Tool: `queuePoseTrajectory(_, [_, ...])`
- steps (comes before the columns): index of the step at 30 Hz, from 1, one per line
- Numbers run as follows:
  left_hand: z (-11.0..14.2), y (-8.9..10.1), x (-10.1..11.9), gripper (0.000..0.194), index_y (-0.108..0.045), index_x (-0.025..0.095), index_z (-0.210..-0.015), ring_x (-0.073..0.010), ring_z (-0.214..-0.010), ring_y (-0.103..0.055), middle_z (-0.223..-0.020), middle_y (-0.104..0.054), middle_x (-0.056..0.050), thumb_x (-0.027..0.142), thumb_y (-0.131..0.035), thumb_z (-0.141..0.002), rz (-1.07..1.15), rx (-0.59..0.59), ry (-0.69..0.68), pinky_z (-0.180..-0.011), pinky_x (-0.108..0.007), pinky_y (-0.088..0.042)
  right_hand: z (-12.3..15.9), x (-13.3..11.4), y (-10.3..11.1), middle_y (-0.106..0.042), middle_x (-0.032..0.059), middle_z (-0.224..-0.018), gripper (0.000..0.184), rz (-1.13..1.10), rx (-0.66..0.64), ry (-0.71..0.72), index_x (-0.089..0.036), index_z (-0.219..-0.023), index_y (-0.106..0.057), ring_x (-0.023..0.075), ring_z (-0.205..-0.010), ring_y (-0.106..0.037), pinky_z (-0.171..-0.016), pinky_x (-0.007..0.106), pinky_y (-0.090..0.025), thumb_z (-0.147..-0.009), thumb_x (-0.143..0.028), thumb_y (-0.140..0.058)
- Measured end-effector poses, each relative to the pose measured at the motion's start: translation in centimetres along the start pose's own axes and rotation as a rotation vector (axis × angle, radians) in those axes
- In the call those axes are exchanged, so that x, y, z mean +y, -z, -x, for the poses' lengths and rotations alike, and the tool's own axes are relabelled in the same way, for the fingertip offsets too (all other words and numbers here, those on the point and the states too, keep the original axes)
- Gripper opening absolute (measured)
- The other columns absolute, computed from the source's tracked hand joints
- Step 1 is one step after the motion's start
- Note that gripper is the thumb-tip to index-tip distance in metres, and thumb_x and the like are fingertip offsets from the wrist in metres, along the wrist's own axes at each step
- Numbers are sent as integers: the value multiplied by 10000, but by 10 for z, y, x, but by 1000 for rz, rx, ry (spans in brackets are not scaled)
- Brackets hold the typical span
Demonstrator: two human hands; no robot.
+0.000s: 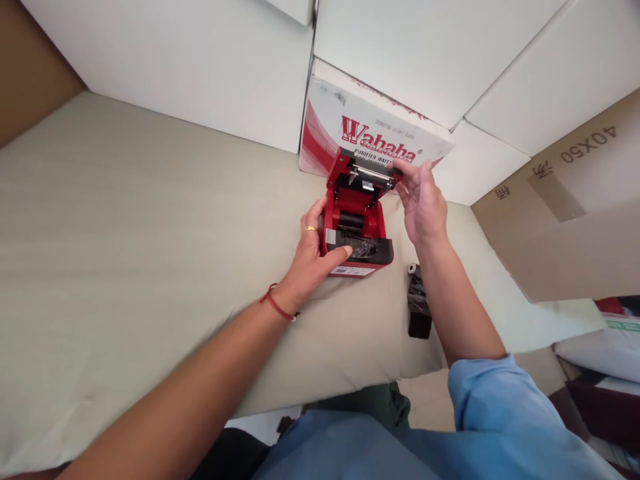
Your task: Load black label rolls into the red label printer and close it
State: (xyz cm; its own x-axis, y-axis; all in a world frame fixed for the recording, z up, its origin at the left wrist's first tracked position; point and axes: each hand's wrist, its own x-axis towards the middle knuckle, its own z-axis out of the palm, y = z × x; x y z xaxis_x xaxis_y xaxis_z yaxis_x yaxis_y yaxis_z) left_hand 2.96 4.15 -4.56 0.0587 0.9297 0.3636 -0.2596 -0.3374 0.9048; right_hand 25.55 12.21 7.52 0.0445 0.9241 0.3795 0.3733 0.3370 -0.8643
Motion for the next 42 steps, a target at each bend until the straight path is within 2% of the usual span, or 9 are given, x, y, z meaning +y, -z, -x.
queuePoseTrajectory(5, [4,2,1,1065,-369,435,-1762,-389,-1817,-170,-1915,-253,-34,535,-936,-866,0,38,27,-1510,-556,-118,52,-14,-4,-866,72,-1332,631,12,52,107,-288,-1230,-890,295,-1376,-776,-1292,545,-528,-1151,-736,-451])
queuePoseTrajectory(11, [2,6,9,1050,-351,435,-1776,-388,-1848,0,-1967,-156,-6,651,-894,-904,-158,59,-98,-1512,-552,-21,106,-3,1,-895,46,-1286,461,188,-10,242,-324,-1153,-905,275,-1361,-797,-1356,590,-473,-1176,-594,-531])
queuePoseTrajectory(16, [-6,14,22,724,-607,335,-1610,-398,-1803,-259,-1881,-410,-100,763,-666,-1028,-319,-87,-157,-1472,-643,-174,120,9,-6,-864,63,-1388,364,195,4,330,-321,-1289,-866,271,-1468,-735,-1330,570,-525,-1191,-457,-542])
queuePoseTrajectory(19, [-7,14,28,612,-730,311,-1436,-343,-1725,-428,-1798,-539,-89,762,-470,-1114,-351,-44,-142,-1456,-589,-249,120,11,-8,-864,62,-1384,361,205,16,348,-317,-1286,-859,272,-1464,-738,-1329,570,-532,-1197,-427,-527])
queuePoseTrajectory(23, [-6,10,29,649,-799,312,-1280,-308,-1678,-489,-1679,-655,-52,771,-363,-1138,-366,56,-146,-1467,-553,-235,119,11,-6,-867,60,-1372,399,254,-9,360,-313,-1266,-854,276,-1451,-747,-1310,577,-553,-1202,-471,-493])
queuePoseTrajectory(28, [-10,16,17,552,-794,307,-1284,-316,-1710,-447,-1742,-587,-48,735,-490,-1114,-225,11,-93,-1474,-548,-275,119,11,-7,-869,65,-1346,378,241,-14,379,-314,-1259,-834,281,-1425,-753,-1290,582,-554,-1204,-445,-484])
queuePoseTrajectory(34, [-17,25,10,495,-803,319,-1238,-382,-1770,-340,-1813,-508,-22,724,-718,-968,-49,-60,-36,-1478,-561,-302,131,6,-10,-763,102,-1558,556,316,-83,465,-314,-1653,-597,315,-1556,-641,-1351,614,-464,-1190,-552,-401])
queuePoseTrajectory(37, [-17,22,11,543,-755,376,-1345,-396,-1769,-344,-1816,-503,3,678,-799,-896,49,-34,9,-1457,-581,-347,136,1,-9,-839,73,-1399,631,416,-127,489,-338,-1468,-753,322,-1489,-696,-1380,635,-410,-1169,-638,-286])
queuePoseTrajectory(42, [-15,24,1,970,-423,582,-1669,-343,-1812,-256,-1840,-434,84,514,-885,-819,163,45,170,-1501,-553,-255,141,1,-10,-878,70,-1257,644,480,-82,494,-352,-1220,-859,353,-1367,-724,-1251,639,-514,-1138,-647,-293])
